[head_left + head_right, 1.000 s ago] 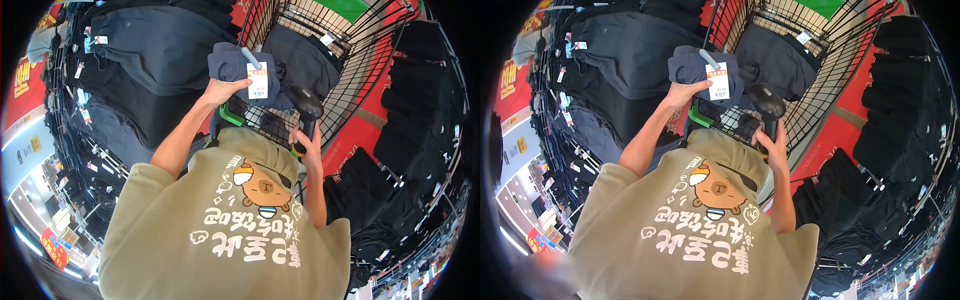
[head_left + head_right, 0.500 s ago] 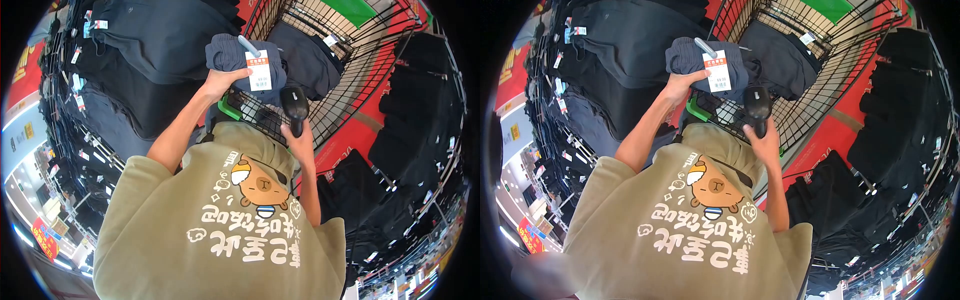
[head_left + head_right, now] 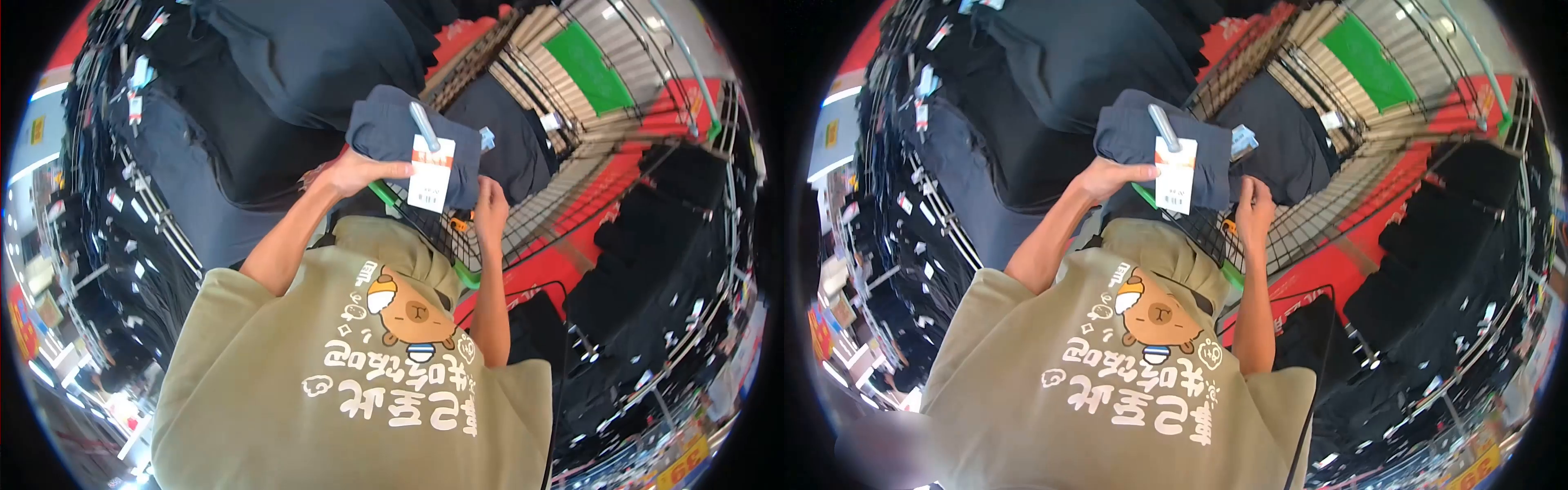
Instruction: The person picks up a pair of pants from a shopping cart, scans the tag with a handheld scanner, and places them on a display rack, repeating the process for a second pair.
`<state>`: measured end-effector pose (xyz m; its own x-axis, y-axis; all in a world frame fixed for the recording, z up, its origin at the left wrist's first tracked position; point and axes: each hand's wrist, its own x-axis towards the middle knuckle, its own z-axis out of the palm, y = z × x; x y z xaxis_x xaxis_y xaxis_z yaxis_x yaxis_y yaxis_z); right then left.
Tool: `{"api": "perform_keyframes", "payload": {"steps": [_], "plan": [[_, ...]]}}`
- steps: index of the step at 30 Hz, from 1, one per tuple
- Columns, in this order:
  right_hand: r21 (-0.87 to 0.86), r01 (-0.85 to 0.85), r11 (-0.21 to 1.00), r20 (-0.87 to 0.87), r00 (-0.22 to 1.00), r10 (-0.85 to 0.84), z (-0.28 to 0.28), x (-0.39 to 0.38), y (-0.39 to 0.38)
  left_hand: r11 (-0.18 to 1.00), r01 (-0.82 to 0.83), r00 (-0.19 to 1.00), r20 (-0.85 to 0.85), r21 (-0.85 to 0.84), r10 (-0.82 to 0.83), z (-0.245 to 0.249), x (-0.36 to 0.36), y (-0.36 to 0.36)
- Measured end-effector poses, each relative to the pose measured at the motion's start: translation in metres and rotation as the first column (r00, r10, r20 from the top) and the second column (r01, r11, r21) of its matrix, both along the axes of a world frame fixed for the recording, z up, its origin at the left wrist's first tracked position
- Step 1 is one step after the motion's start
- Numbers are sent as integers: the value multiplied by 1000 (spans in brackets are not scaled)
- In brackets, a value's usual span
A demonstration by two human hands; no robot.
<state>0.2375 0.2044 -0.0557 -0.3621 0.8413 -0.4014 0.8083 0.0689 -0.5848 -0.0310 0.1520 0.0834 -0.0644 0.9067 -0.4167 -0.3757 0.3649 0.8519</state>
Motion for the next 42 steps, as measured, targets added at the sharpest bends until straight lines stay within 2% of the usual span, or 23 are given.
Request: {"api": "perform_keyframes", "payload": {"steps": [1, 2, 3, 4, 6, 10, 11, 13, 14, 16, 20, 22, 24, 26, 27, 29, 32, 35, 36, 38, 39, 40, 42], "plan": [[-308, 238, 921, -405, 843, -353, 18, -14, -1, 995, 84, 995, -43, -46, -86, 3, -5, -3], [-576, 219, 788, -545, 615, -570, 49, -34, 2, 983, 133, 969, -190, -129, -156, 21, -8, -3], [-795, 133, 592, -527, 333, -782, 80, -53, 4, 966, 143, 930, -305, -215, -205, 48, -10, -4], [-893, 1, 449, -435, 248, -866, 113, -68, 5, 982, 68, 897, -420, -174, -137, 63, -11, -11], [-698, -359, 619, -713, 268, -648, 112, -74, 0, 998, -39, 960, -274, 41, 48, 54, -20, -27], [-302, -192, 934, -729, 678, -97, 201, -156, 0, 941, -334, 932, -174, -63, 319, 120, -54, -80], [-277, -327, 903, -799, 601, -27, 218, -174, 0, 929, -336, 936, -162, -157, 311, 128, -66, -103], [-349, -562, 750, -879, 473, -54, 231, -206, 6, 910, -412, 841, 365, -47, 399, 112, -81, -150], [-424, -619, 661, -854, 516, -64, 251, -225, 1, 854, -520, 752, 489, 29, 442, 109, -85, -170], [-620, -543, 566, -714, 689, -122, 291, -267, -18, 751, -553, 697, 694, 361, 180, 93, -91, -185], [-626, -529, 573, -617, 785, 51, 322, -329, -51, 593, -732, 632, 659, 336, 407, 65, -90, -212], [-742, -655, 146, -671, 723, -165, 255, -332, -40, 461, -870, 406, 788, 178, 462, 92, -103, -224], [-446, -893, -63, -894, 447, -17, 215, -334, -39, 346, -934, 276, 796, 90, 539, 108, -126, -253], [-439, -885, -155, -887, 400, 229, 202, -335, -56, 227, -922, 382, 827, 313, 413, 118, -160, -300], [-559, -826, -74, -737, 454, 501, 196, -337, -67, 211, -934, 355, 806, 287, 474, 126, -176, -322], [-475, -841, -259, -759, 242, 604, 208, -358, -114, 178, -952, 305, 766, 248, 566, 133, -215, -370], [-446, -809, -382, -867, 285, 409, 211, -378, -201, 170, -965, 262, 743, 199, 617, 127, -264, -437], [-446, -893, 64, -624, 361, 693, 188, -390, -282, 217, -964, 261, 730, 156, 632, 119, -293, -469], [-456, -887, 74, -618, 376, 691, 174, -395, -292, 244, -957, 277, 725, 154, 631, 116, -298, -475], [-680, -715, 166, -594, 669, 447, 154, -403, -308, 307, -933, 327, 805, 189, 496, 90, -306, -492], [-782, -602, 164, -558, 792, 247, 158, -399, -303, 347, -907, 362, 864, 239, 351, 79, -308, -497], [-783, -598, 171, -555, 796, 244, 160, -409, -295, 352, -905, 361, 866, 237, 345, 72, -310, -499], [-685, -727, -56, -729, 684, 29, 166, -428, -275, 403, -865, 443, 833, 299, 332, 63, -310, -499]]}}
